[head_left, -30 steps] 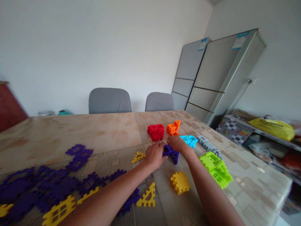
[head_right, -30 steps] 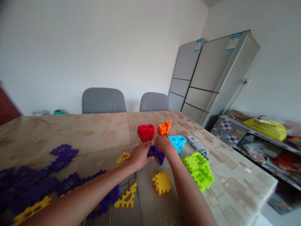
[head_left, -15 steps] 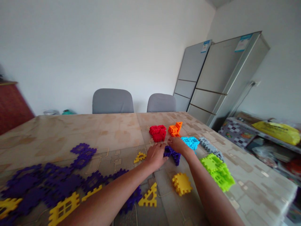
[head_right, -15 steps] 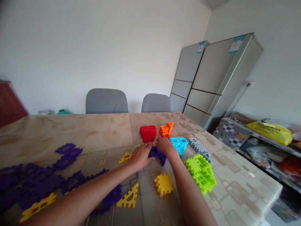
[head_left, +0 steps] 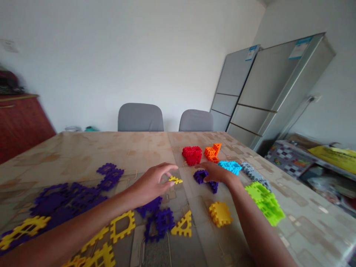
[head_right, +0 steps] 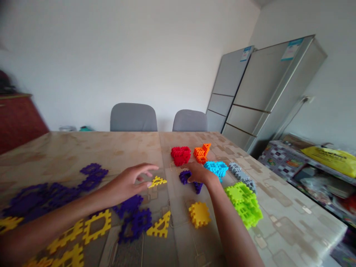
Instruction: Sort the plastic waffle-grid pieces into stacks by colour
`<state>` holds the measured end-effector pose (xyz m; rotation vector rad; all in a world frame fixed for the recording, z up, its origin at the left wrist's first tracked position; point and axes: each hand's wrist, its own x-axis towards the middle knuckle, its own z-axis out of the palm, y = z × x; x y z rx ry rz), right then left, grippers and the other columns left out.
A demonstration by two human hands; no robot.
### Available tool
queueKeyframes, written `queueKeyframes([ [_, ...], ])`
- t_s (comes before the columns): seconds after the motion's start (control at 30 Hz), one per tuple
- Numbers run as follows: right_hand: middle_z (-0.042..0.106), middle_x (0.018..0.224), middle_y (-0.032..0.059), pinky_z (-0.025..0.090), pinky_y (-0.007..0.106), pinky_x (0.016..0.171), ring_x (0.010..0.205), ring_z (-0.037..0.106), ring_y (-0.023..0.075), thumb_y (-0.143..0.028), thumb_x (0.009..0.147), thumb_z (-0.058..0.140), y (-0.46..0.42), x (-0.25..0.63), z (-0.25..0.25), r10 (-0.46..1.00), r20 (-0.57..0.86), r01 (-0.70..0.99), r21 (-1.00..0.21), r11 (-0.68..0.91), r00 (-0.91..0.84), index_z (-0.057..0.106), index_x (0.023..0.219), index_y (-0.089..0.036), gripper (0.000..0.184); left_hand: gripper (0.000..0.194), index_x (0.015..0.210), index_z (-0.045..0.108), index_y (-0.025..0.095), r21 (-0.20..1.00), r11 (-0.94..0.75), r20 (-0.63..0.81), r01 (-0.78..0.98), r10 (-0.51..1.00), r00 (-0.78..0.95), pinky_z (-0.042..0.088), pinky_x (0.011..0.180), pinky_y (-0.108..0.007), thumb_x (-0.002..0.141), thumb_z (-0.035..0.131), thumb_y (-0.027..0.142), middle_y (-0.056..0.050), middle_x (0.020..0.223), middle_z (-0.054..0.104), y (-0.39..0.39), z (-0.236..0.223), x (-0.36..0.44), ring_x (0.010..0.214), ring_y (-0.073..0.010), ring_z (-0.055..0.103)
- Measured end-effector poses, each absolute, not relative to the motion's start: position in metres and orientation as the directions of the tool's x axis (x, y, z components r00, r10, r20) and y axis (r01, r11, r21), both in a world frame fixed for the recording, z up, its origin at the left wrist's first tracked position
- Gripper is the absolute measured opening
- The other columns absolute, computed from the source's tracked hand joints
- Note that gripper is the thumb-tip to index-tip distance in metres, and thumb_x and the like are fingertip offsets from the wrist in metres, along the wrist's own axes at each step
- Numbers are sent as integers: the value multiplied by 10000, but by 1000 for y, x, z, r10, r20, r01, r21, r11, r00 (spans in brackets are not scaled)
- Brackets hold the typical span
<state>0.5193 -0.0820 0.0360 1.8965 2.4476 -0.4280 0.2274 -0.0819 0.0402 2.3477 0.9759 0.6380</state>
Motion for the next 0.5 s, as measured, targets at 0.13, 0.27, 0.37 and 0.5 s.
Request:
queueKeyframes([
  [0.13,620,1368,103,389,396,1091,1290,539,280,-75,695,710,-78,517,31,932,-208,940,-233,248,-297,575,1371,-212,703,416,1224,630,271,683,-499,186,534,825,533,532,808,-303,830,502,309,-12,1075,742,-106,40,165,893,-187,692],
  [0.27,621,1366,95,389,361,1085,1277,549,265,-61,696,703,-78,519,28,927,-222,941,-222,254,-302,582,1361,-226,695,362,1189,625,441,679,-455,200,576,870,451,511,896,-370,848,528,365,105,1129,740,-127,16,107,999,-201,685],
  [0.37,611,1376,107,383,362,1090,1285,537,274,-48,675,719,-78,519,26,926,-223,944,-204,260,-303,607,1327,-203,680,358,1224,522,599,677,-450,212,582,877,431,492,925,-496,887,488,484,192,1238,687,-140,-3,74,1081,-248,670],
  [0.5,604,1388,90,404,337,1072,1263,552,252,-31,668,707,-78,517,26,925,-211,941,-191,279,-317,609,1321,-216,686,348,1242,467,651,647,-416,233,639,906,353,408,1002,-581,918,405,542,259,1272,647,-153,-16,54,1186,-293,612],
])
